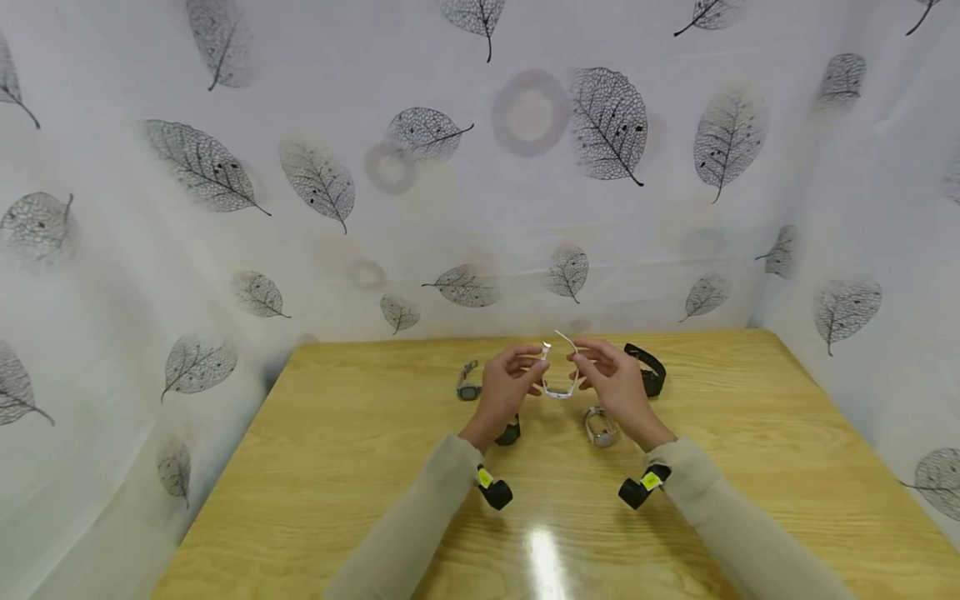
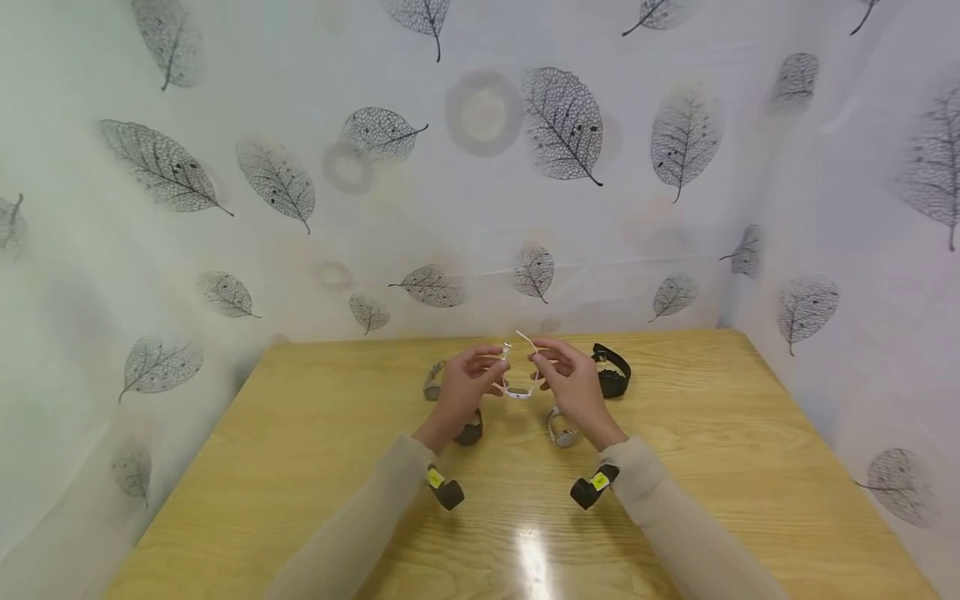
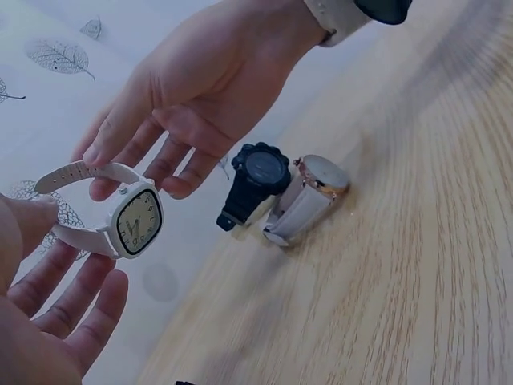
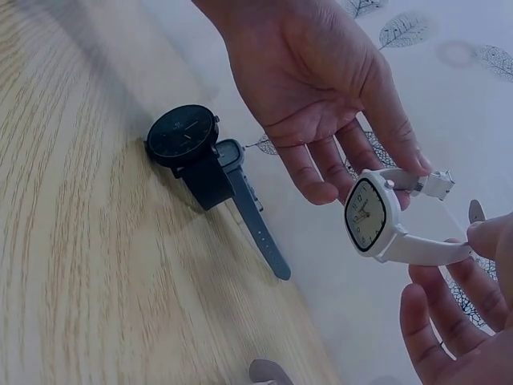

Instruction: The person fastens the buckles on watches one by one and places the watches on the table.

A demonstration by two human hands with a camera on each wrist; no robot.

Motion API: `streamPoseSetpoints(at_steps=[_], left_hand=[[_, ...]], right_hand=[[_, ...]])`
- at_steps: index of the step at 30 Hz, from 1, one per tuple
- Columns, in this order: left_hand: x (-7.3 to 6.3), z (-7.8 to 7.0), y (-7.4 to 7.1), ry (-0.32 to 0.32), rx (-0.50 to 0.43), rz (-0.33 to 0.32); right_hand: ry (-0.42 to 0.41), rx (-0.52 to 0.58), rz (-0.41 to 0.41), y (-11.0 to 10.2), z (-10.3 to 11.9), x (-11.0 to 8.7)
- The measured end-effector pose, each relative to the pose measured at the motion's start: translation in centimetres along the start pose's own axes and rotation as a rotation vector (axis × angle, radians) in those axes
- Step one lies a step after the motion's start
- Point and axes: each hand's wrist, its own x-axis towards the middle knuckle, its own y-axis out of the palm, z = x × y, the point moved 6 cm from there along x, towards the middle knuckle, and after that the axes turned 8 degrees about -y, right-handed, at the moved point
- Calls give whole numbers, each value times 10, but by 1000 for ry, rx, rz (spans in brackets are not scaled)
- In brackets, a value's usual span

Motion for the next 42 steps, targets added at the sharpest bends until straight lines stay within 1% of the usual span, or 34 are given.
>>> streamPoseSetpoints(at_steps=[3,8,13,18,26,31,34,38,42], left_hand=[[1,1,-2,-15,-12,-7],[1,3,-5,-21,-15,3],[1,7,-5,-39,-21,35],[0,12,-4,-85,-28,66],[1,17,-2,-123,-122,118],[2,22,-3,-149,-149,109],[3,23,-5,-157,-147,84],[3,23,-8,-176,-124,41],[3,22,-11,-190,-98,14]], right_hand=[[-9,12,2,1,3,0],[-7,26,2,2,6,0],[9,38,4,3,6,0],[24,62,8,3,2,-1],[59,117,12,5,-3,-3],[66,153,15,7,-2,-4],[68,164,16,8,-3,-5],[71,170,13,8,-6,-5],[74,177,13,9,-8,-6]])
